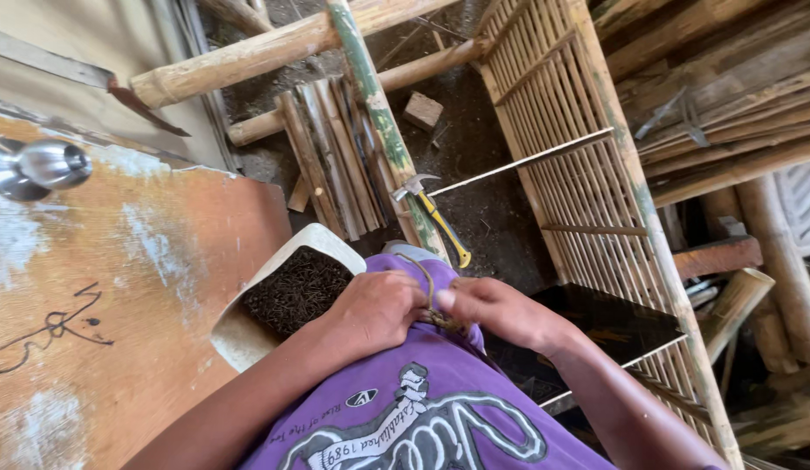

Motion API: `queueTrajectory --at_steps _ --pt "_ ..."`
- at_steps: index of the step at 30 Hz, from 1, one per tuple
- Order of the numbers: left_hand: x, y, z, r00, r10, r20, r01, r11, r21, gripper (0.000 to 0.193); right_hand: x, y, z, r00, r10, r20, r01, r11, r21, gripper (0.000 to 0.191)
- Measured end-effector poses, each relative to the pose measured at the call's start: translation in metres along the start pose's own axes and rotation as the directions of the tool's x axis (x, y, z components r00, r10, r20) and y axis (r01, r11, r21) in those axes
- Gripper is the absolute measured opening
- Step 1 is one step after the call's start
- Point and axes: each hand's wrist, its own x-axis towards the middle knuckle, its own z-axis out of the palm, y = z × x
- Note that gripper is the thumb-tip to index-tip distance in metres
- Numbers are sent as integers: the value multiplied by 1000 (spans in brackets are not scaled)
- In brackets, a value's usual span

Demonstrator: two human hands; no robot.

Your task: The person assembles a bamboo frame by hammering nails into bamboo slats. They repeatedly pick up nails from a container and drive them into the joints using a hammer.

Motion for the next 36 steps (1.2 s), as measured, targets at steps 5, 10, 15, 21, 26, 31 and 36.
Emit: queueTrajectory --at_steps 5,10,15,21,26,31,36 --pt "6 -2 -7 994 109 -27 -112 970 -214 16 12 2 -2 995 -24 -101 60 926 372 35" --pt "16 -3 -1 998 -56 -10 43 866 -498 20 20 -12 2 986 1 -164 133 580 804 53" --pt "57 -15 -2 875 -484 -10 258 484 -836 39 22 -13 -1 990 81 -118 26 709 705 47" --pt "87 -14 -5 908 -391 147 203 105 -974 36 60 2 -30 986 -144 -82 160 702 694 41" --pt "56 -9 28 877 -386 285 383 204 -901 31 84 8 -52 958 -80 -275 270 575 772 45" --pt "74 -21 36 862 -399 312 251 -199 -947 24 91 -4 -46 948 -45 -314 291 515 806 39" --pt "114 -35 -28 676 -735 51 93 16 -996 24 72 -19 -25 962 -145 -230 260 734 628 36"
